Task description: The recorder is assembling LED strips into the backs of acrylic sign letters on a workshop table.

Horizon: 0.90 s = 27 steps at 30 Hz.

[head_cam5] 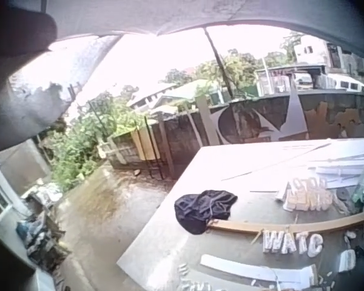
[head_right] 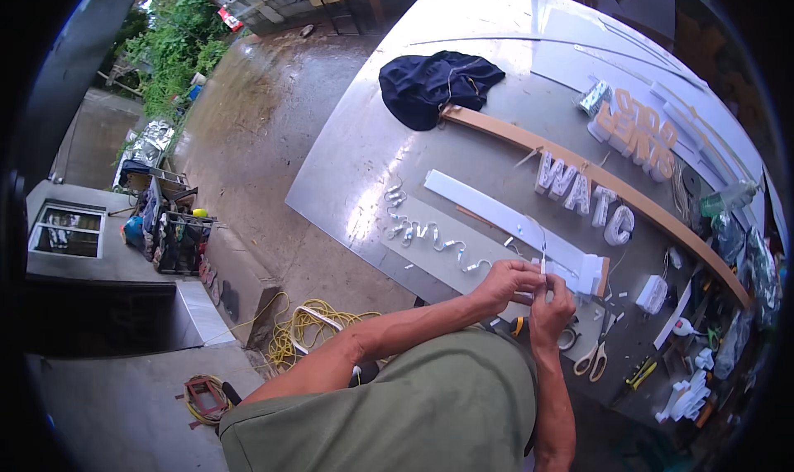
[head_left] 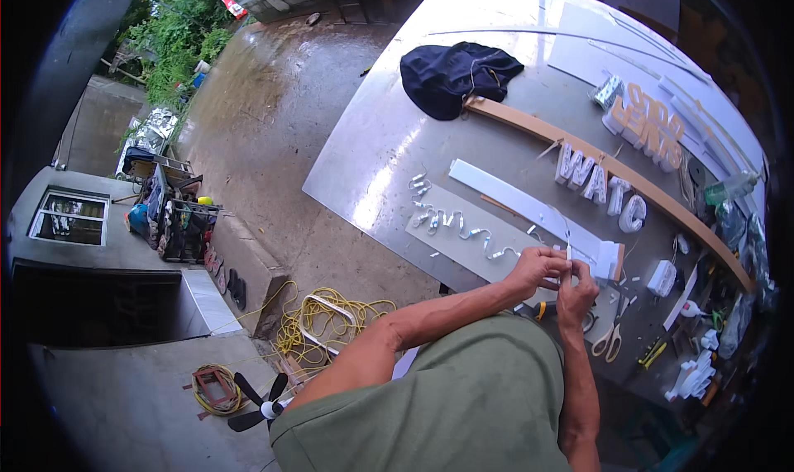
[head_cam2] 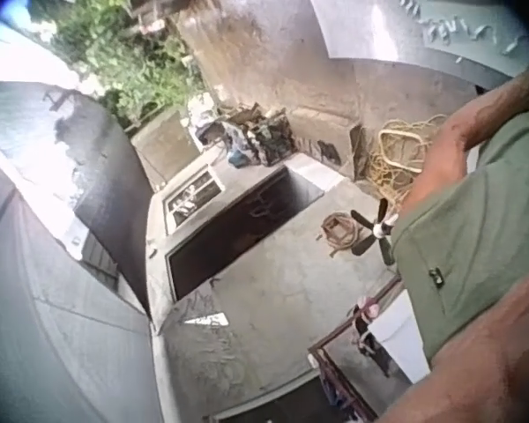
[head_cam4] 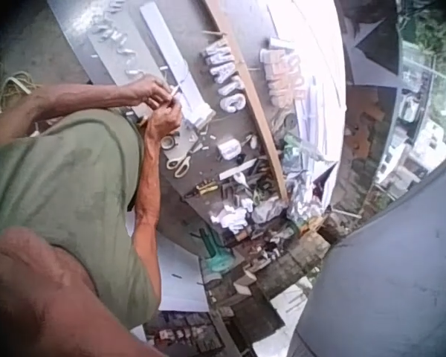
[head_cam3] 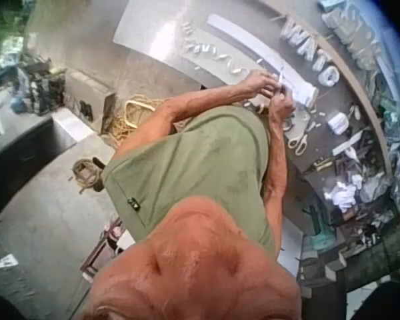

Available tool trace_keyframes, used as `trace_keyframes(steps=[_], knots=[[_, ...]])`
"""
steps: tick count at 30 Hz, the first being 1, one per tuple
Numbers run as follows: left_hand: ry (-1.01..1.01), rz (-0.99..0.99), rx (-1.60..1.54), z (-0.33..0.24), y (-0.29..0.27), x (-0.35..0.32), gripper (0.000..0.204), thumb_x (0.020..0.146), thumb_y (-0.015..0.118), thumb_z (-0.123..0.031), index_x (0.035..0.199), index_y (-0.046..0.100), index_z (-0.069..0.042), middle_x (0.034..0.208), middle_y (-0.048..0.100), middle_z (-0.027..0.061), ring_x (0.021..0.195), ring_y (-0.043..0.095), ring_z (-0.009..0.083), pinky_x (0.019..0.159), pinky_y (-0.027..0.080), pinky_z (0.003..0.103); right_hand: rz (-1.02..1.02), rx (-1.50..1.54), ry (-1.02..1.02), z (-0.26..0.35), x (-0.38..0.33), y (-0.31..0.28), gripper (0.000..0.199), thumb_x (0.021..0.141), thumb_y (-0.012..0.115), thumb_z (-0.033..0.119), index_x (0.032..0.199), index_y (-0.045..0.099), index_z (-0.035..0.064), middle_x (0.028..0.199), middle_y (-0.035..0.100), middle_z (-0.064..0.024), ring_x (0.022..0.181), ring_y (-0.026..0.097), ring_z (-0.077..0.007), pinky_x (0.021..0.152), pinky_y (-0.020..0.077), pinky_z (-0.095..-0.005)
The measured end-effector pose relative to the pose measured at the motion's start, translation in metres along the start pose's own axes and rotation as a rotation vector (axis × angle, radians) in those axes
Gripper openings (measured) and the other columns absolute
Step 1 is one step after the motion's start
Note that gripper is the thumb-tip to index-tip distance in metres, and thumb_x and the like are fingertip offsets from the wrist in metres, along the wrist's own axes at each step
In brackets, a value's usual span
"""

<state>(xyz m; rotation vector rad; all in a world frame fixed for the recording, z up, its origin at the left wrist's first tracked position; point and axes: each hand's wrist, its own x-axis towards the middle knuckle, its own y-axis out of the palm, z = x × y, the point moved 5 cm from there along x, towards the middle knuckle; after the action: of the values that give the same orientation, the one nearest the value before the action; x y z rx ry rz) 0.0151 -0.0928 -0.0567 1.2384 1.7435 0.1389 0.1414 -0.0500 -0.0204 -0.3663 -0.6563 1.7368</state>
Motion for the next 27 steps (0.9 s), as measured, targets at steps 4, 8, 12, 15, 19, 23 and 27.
trace_keyframes(steps=[4, 8, 12, 15, 19, 23, 27], knots=[[0.078, -0.053, 0.178, -0.015, 0.001, -0.003, 0.018, 0.080, 0.079, -0.011, 0.092, 0.073, 0.000, 0.089, 0.072, 0.0055, 0.080, 0.069, 0.0147, 0.074, 0.056, 0.031, -0.093, -0.024, -0.163, 0.008, -0.009, 0.000, 0.024, 0.087, 0.073, 0.003, 0.109, 0.063, 0.0009, 0.092, 0.072, -0.0171, 0.081, 0.072, -0.0355, 0.071, 0.0546, -0.0429], [0.262, -0.081, 0.452, -0.024, -0.011, 0.009, 0.013, 0.077, 0.077, -0.009, 0.083, 0.075, 0.002, 0.084, 0.073, 0.0056, 0.077, 0.065, 0.0131, 0.072, 0.050, 0.026, -0.093, -0.114, -0.419, 0.027, -0.003, 0.000, 0.016, 0.089, 0.071, 0.003, 0.104, 0.063, 0.0042, 0.080, 0.066, -0.0147, 0.071, 0.066, -0.0373, 0.062, 0.0511, -0.0456], [0.133, -0.089, 0.515, -0.036, -0.007, -0.002, 0.013, 0.080, 0.075, -0.012, 0.084, 0.074, 0.000, 0.087, 0.074, 0.0082, 0.082, 0.069, 0.0156, 0.070, 0.054, 0.031, -0.072, -0.182, -0.470, 0.029, -0.003, -0.001, 0.016, 0.087, 0.068, 0.000, 0.102, 0.063, 0.0044, 0.077, 0.064, -0.0102, 0.067, 0.066, -0.0293, 0.059, 0.0511, -0.0403], [0.030, -0.059, 0.564, -0.033, -0.007, 0.005, 0.016, 0.082, 0.074, -0.013, 0.090, 0.073, 0.001, 0.087, 0.073, 0.0083, 0.082, 0.070, 0.0168, 0.068, 0.055, 0.031, -0.057, -0.203, -0.452, 0.018, -0.008, -0.003, 0.017, 0.084, 0.067, -0.001, 0.100, 0.063, 0.0052, 0.075, 0.061, -0.0081, 0.064, 0.065, -0.0270, 0.056, 0.0508, -0.0388], [0.048, 0.038, 0.596, -0.023, -0.007, 0.009, 0.018, 0.086, 0.073, -0.016, 0.092, 0.073, 0.001, 0.086, 0.073, 0.0085, 0.083, 0.070, 0.0160, 0.067, 0.055, 0.031, -0.025, -0.247, -0.414, 0.010, -0.012, -0.008, 0.014, 0.087, 0.068, 0.003, 0.100, 0.066, 0.0073, 0.076, 0.063, -0.0076, 0.063, 0.066, -0.0270, 0.055, 0.0508, -0.0385], [0.684, -0.010, 1.271, -0.035, -0.013, 0.014, 0.030, 0.081, 0.076, -0.012, 0.108, 0.073, -0.002, 0.097, 0.072, 0.0109, 0.082, 0.070, 0.0236, 0.069, 0.056, 0.031, -0.108, -0.014, -0.050, -0.011, -0.006, -0.021, 0.010, 0.093, 0.070, 0.012, 0.089, 0.070, 0.0032, 0.075, 0.070, -0.0076, 0.062, 0.069, -0.0232, 0.057, 0.0519, -0.0324], [0.873, 0.014, 1.564, -0.028, -0.013, 0.028, 0.048, 0.073, 0.081, -0.013, 0.118, 0.068, -0.004, 0.113, 0.064, 0.0146, 0.102, 0.060, 0.0298, 0.090, 0.049, 0.039, -0.101, 0.500, 0.457, -0.052, 0.000, -0.022, 0.011, 0.094, 0.066, 0.012, 0.090, 0.070, 0.0021, 0.078, 0.072, -0.0060, 0.062, 0.068, -0.0137, 0.062, 0.0580, -0.0280]])
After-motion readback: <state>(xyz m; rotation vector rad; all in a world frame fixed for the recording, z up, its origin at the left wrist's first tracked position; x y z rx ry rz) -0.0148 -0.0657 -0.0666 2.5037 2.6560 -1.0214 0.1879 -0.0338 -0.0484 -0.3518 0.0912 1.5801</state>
